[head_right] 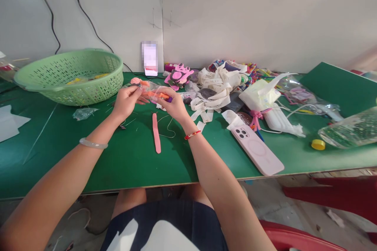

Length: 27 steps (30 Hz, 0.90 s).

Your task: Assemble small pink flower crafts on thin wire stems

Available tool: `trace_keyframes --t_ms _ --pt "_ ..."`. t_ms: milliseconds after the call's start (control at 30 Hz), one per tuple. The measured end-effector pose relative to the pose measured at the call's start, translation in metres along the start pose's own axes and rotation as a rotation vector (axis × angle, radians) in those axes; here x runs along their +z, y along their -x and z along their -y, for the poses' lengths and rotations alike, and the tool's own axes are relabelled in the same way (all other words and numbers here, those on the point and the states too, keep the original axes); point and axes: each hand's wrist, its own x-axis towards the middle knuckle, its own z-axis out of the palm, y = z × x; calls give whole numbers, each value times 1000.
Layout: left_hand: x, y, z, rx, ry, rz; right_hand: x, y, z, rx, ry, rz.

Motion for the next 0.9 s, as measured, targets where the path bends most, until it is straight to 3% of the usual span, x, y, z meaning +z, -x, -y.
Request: trace_keyframes --t_ms 300,600,800,900 --pt "1 0 1 37 -29 22 3 3 5 37 -19 85" --pt "-2 1 -2 22 -68 -3 -2 0 1 39 -55 -87" --pt "0 1 0 80 -138 31 0 2 4 80 -21 99" --pt "0 1 1 88 -151 39 2 1 2 51 -9 118"
